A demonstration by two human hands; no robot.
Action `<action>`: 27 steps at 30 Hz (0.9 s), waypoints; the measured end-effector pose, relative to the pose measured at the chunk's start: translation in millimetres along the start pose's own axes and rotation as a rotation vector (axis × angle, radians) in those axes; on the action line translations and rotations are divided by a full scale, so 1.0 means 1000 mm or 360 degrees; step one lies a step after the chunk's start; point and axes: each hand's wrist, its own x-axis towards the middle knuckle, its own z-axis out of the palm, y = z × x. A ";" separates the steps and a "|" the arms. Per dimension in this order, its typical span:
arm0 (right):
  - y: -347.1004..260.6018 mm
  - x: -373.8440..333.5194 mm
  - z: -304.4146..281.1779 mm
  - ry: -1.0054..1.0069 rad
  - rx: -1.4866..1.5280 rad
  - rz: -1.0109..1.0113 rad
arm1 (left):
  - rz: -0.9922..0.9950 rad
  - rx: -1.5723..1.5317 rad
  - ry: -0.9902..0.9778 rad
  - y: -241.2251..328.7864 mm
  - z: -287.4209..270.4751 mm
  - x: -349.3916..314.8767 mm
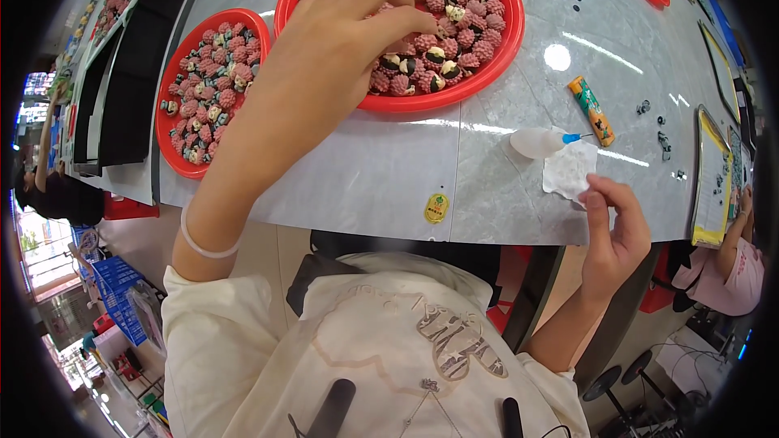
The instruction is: The person assembles small plastic figurine components by hand, applying glue from a bottle to each part before joining them together.
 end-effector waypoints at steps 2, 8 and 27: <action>-0.003 0.009 0.007 -0.0004 0.0002 0.0060 | 0.0006 0.0027 0.0044 0.008 -0.006 -0.007; -0.001 0.024 0.045 -0.0190 0.0086 -0.0140 | -0.0769 -0.2034 0.0240 0.061 0.021 -0.045; -0.012 0.015 0.001 -0.0087 0.0795 0.0114 | -0.1035 -0.2860 0.0288 0.077 0.068 -0.055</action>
